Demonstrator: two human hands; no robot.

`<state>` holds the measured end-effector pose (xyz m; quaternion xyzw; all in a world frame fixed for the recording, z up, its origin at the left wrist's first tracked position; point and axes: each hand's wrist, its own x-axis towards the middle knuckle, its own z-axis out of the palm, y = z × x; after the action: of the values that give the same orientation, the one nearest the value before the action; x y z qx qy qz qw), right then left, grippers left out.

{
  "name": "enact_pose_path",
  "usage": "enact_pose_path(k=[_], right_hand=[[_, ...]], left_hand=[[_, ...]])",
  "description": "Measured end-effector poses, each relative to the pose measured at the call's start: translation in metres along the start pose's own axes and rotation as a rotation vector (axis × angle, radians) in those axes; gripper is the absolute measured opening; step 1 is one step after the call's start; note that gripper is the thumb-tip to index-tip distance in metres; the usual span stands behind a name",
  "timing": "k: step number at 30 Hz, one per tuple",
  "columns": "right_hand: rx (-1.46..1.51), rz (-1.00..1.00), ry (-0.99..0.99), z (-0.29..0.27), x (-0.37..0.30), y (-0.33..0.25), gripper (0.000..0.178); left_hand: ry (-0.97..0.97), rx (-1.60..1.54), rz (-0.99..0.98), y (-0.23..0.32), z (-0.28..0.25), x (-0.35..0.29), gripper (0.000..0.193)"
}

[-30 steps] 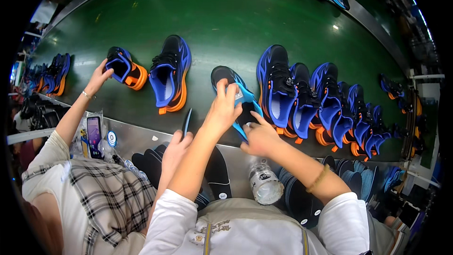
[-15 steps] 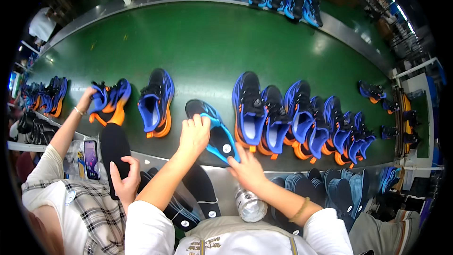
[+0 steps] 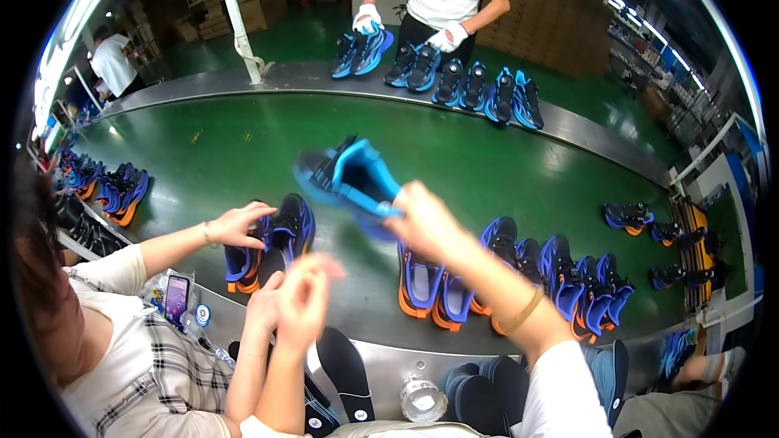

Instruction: The person takes insoles from a stack and places them into shoes moving along an assembly line.

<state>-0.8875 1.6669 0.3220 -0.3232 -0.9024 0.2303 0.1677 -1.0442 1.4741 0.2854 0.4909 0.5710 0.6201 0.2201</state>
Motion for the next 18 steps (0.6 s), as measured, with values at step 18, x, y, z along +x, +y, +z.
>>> enact_pose_path(k=[18], right_hand=[[0.030,0.455,-0.080,-0.103,-0.215,0.111,0.048]], left_hand=[[-1.186,0.506,0.395,0.035,0.107,-0.179,0.024]])
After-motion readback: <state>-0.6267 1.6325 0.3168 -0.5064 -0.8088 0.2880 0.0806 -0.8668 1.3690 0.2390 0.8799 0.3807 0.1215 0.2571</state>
